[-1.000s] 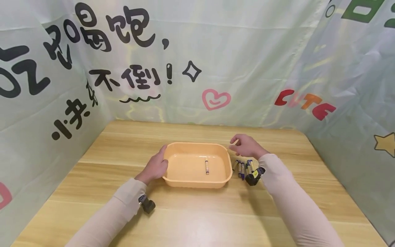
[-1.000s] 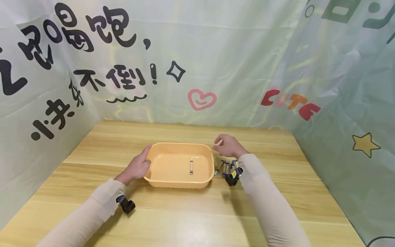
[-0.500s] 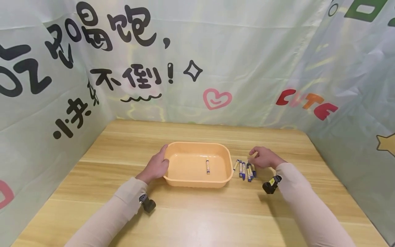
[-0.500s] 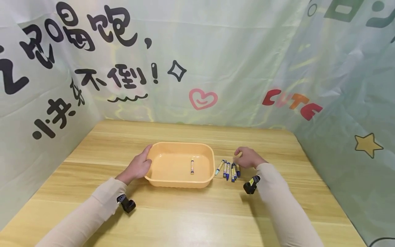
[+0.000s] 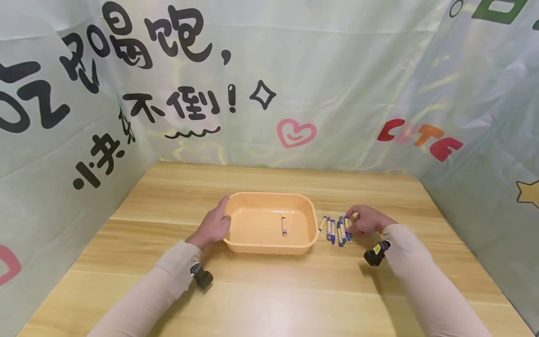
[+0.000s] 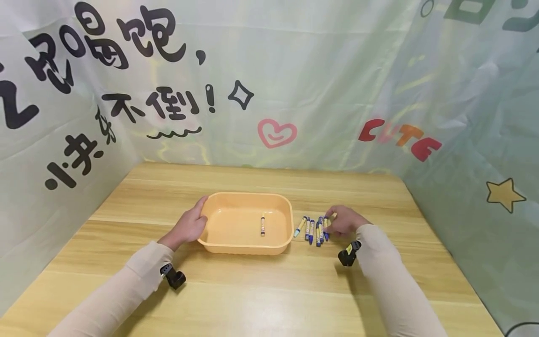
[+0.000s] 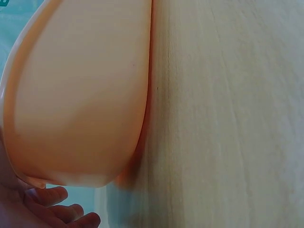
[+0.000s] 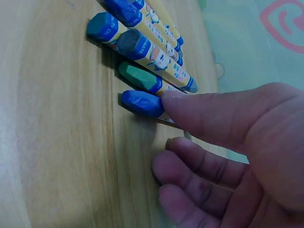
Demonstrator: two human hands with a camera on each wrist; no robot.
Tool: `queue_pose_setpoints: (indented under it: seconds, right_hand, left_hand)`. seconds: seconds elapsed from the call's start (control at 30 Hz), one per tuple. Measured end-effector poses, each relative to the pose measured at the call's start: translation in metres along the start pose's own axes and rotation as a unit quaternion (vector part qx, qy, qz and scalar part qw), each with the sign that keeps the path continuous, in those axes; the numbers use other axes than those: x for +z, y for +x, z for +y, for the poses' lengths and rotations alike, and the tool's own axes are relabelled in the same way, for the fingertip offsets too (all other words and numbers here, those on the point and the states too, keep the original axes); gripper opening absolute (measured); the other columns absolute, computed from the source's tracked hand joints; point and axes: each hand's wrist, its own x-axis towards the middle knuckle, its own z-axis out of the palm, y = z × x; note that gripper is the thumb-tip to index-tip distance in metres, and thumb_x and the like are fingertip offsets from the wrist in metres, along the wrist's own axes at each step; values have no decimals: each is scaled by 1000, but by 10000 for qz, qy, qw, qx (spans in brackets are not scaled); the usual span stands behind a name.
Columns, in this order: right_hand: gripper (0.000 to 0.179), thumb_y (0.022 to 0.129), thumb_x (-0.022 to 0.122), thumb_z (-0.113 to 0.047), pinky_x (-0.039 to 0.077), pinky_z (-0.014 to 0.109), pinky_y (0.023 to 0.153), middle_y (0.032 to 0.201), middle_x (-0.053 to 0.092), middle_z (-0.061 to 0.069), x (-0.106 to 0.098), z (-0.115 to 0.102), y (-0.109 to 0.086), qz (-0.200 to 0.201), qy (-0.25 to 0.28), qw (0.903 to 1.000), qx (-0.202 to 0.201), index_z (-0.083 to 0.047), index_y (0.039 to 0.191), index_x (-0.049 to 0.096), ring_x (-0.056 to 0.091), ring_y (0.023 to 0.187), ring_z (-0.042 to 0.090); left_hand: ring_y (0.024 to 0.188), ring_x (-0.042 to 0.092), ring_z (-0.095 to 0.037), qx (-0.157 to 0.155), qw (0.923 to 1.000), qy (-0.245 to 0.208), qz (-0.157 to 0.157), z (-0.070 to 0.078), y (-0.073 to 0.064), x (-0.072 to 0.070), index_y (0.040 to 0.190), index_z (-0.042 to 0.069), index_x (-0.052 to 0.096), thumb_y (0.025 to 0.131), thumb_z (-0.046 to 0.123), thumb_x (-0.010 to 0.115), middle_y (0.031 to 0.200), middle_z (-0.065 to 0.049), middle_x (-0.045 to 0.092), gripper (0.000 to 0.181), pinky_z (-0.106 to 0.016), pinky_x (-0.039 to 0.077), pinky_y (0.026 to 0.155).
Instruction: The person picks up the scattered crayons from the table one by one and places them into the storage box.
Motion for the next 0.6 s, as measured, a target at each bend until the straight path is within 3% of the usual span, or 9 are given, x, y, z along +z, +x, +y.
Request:
queue_pose_setpoints:
  seconds: [0.13, 0.3, 0.6]
  right_hand:
    - [38, 81, 71, -6, 47, 32, 55, 78, 59, 9, 2, 0, 1, 220, 17, 9997, -60, 8, 109, 51, 55, 62, 19]
    - [27, 80, 68, -4, 51, 33, 61, 79, 62, 11, 2, -1, 3, 652, 22, 9978, -109, 5, 99, 50, 59, 66, 20]
    - [27, 83, 60, -3, 49, 34, 58, 68, 59, 8, -2, -9, 3, 775, 155, 9968, -131, 6, 105, 47, 56, 60, 19]
  left_hand:
    - [118, 52, -37, -15, 10000, -11, 23, -1, -1, 1, 154, 0, 12, 95, 6, 35, 145, -31, 38, 64, -50, 38, 103]
    - [113, 55, -36, 28, 9999, -51, 86, 0, 1, 1, 154, 1, 13, 95, 7, 35, 143, -31, 40, 63, -49, 40, 101]
    - [116, 53, -36, 33, 9999, -114, 126, 0, 2, 1, 154, 2, 13, 95, 8, 36, 144, -29, 39, 64, -48, 37, 104]
